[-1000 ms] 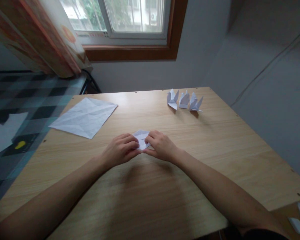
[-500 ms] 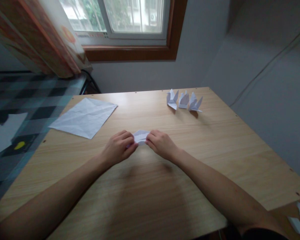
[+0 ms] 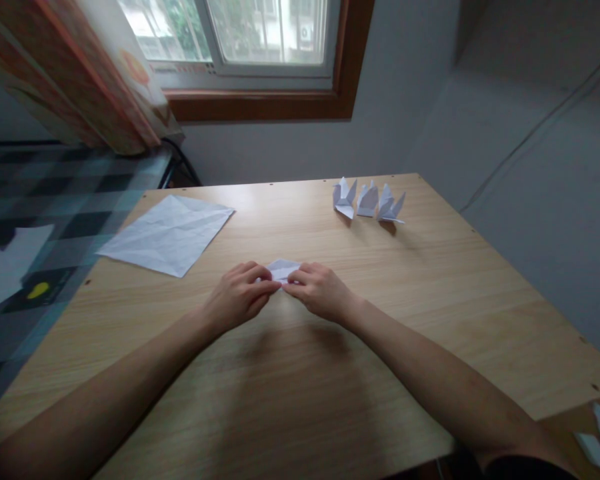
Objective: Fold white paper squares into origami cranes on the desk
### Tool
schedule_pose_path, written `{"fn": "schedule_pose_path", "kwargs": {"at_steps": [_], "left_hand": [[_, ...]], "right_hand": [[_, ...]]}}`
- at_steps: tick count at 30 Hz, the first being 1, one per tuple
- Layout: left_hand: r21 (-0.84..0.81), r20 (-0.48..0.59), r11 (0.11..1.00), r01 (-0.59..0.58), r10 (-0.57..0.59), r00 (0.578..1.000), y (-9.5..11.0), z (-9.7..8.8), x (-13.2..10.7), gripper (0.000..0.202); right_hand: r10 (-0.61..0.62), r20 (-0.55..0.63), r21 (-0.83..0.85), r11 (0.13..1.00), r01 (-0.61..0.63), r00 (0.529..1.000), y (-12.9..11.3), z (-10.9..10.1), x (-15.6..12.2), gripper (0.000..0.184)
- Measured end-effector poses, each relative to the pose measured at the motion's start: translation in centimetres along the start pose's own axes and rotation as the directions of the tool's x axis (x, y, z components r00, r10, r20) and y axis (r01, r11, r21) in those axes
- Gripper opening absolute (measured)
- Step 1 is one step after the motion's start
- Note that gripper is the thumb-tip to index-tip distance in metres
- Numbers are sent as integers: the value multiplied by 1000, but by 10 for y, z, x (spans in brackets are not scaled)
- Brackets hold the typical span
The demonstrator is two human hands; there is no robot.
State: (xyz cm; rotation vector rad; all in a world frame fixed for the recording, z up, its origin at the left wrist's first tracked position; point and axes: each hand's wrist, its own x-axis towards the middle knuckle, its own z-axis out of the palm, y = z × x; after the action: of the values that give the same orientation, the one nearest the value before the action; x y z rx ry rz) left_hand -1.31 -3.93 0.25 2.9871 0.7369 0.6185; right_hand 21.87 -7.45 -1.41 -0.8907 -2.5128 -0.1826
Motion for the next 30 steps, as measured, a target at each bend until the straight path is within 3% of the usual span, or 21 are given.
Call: {"fn": "schedule_pose_path", "kwargs": {"at_steps": [10, 16, 20, 23, 30], "left_hand": [[8, -13, 1000, -7, 7, 1000, 1, -1, -1, 22], [-18, 14, 998, -59, 59, 998, 1, -3, 0, 22], [-58, 55, 994, -94, 97, 994, 0, -3, 1, 25], [-61, 63, 993, -104, 108, 992, -1, -3, 1, 27], [6, 37, 997, -71, 70, 997, 2, -5, 1, 25]], "right_hand": [[44, 11, -19, 999, -44, 999, 10, -6, -7, 24], [233, -155, 132, 968, -213, 960, 7, -2, -2, 19], [326, -64, 214, 928, -306, 943, 4, -1, 3, 35], [332, 2, 232, 917, -324, 943, 3, -2, 5, 35], [317, -46, 222, 928, -300, 947, 6, 2, 1, 29]]}}
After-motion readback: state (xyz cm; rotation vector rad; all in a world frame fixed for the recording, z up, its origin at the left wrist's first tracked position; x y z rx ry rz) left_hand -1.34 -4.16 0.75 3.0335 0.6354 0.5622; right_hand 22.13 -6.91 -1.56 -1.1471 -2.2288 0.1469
